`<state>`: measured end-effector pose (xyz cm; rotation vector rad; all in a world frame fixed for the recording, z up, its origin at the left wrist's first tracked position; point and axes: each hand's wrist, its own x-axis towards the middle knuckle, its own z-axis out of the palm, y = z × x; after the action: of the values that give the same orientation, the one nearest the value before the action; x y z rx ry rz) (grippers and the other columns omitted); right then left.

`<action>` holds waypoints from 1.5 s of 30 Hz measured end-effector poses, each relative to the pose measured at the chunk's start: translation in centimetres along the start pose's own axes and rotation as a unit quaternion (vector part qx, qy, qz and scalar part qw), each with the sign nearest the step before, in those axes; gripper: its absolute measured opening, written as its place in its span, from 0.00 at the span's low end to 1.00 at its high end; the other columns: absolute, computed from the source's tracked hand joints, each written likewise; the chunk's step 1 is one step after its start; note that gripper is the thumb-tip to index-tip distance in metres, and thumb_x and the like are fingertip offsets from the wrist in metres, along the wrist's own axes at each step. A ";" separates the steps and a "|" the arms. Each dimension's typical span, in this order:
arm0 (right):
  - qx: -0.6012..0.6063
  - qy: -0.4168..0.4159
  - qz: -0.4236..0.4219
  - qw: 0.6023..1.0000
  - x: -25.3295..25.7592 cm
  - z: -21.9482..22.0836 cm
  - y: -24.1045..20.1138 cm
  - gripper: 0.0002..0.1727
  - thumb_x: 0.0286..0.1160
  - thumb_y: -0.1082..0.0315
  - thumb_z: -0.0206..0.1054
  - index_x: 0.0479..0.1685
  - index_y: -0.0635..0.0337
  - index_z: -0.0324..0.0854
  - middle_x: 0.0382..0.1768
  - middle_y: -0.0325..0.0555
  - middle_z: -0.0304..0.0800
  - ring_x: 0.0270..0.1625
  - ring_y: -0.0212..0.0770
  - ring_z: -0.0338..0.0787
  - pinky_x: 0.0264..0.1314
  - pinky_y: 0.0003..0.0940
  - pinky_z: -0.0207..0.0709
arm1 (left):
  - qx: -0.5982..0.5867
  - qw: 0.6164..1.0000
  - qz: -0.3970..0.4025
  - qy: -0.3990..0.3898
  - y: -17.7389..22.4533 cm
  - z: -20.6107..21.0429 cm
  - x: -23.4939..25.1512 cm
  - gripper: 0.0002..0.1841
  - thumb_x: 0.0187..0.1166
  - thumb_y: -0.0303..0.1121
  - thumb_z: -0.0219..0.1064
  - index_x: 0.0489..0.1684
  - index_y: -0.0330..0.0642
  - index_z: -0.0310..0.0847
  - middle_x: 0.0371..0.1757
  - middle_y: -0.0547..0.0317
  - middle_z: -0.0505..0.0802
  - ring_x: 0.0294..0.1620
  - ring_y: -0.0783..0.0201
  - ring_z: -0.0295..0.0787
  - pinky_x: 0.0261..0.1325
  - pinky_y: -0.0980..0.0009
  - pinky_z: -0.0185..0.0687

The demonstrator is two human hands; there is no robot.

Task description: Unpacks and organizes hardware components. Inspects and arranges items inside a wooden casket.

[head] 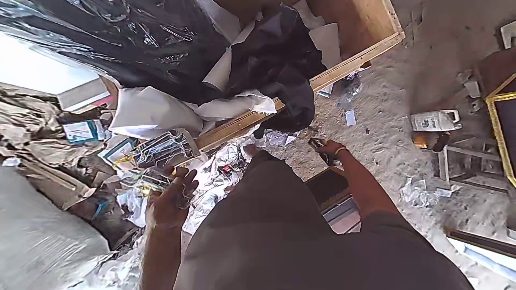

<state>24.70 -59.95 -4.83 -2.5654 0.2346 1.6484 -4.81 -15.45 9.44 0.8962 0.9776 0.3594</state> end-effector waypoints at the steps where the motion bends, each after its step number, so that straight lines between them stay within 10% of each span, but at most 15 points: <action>1: 0.016 0.015 0.016 1.000 0.2 -0.8 0.7 0.51 0.62 0.33 0.76 0.77 0.64 0.73 0.69 0.68 0.82 0.73 0.65 0.81 0.75 0.68 0.70 | 0.012 1.000 -0.007 0.002 -0.2 0.2 -0.1 0.23 0.81 0.26 0.60 0.75 0.45 0.66 0.56 0.53 0.95 0.51 0.55 0.97 0.48 0.61 0.97; 13: 0.014 0.003 -0.033 0.999 1.9 -1.5 -0.3 0.48 0.66 0.34 0.74 0.74 0.67 0.75 0.67 0.69 0.83 0.70 0.65 0.83 0.74 0.68 0.71 | 0.017 0.995 -0.084 0.051 -2.5 1.0 -0.2 0.19 0.97 0.39 0.42 0.70 0.38 0.72 0.52 0.55 0.97 0.48 0.61 0.97 0.48 0.64 0.94; 20: -0.042 -0.003 -0.074 0.996 3.7 -0.7 -1.6 0.44 0.74 0.36 0.70 0.68 0.75 0.77 0.63 0.78 0.82 0.67 0.73 0.82 0.69 0.74 0.70 | -0.030 0.987 -0.086 0.136 -2.1 0.6 -0.6 0.18 0.93 0.31 0.55 0.73 0.29 0.67 0.53 0.39 0.95 0.49 0.49 0.97 0.49 0.55 0.94; 32: -0.162 -0.088 -0.120 0.975 0.5 0.9 -7.1 0.46 0.70 0.37 0.74 0.78 0.65 0.72 0.69 0.71 0.81 0.73 0.68 0.81 0.75 0.71 0.69 | -0.083 0.978 -0.086 0.171 -3.1 -0.9 -1.4 0.14 0.89 0.26 0.58 0.68 0.29 0.71 0.50 0.38 0.96 0.47 0.48 0.98 0.48 0.55 0.95; 40: -0.210 -0.089 -0.244 0.943 0.3 2.7 -10.2 0.39 0.73 0.45 0.75 0.73 0.68 0.77 0.68 0.72 0.82 0.73 0.69 0.81 0.78 0.69 0.68 | -0.134 0.990 0.005 0.046 -1.5 -1.8 -1.5 0.25 0.82 0.20 0.59 0.79 0.28 0.63 0.63 0.36 0.91 0.59 0.44 0.93 0.62 0.49 0.90; 45: -0.266 -0.085 -0.296 0.913 -0.5 4.0 -11.9 0.51 0.54 0.35 0.82 0.82 0.48 0.73 0.65 0.60 0.88 0.69 0.62 0.87 0.73 0.67 0.75 | -0.161 0.987 0.023 0.005 -0.7 -1.5 -1.8 0.30 0.76 0.15 0.62 0.80 0.31 0.59 0.67 0.37 0.90 0.63 0.43 0.92 0.64 0.48 0.90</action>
<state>22.98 -47.60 -6.20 -2.3972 -1.0332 1.8160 -7.05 -16.26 9.51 0.6249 0.8783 0.5453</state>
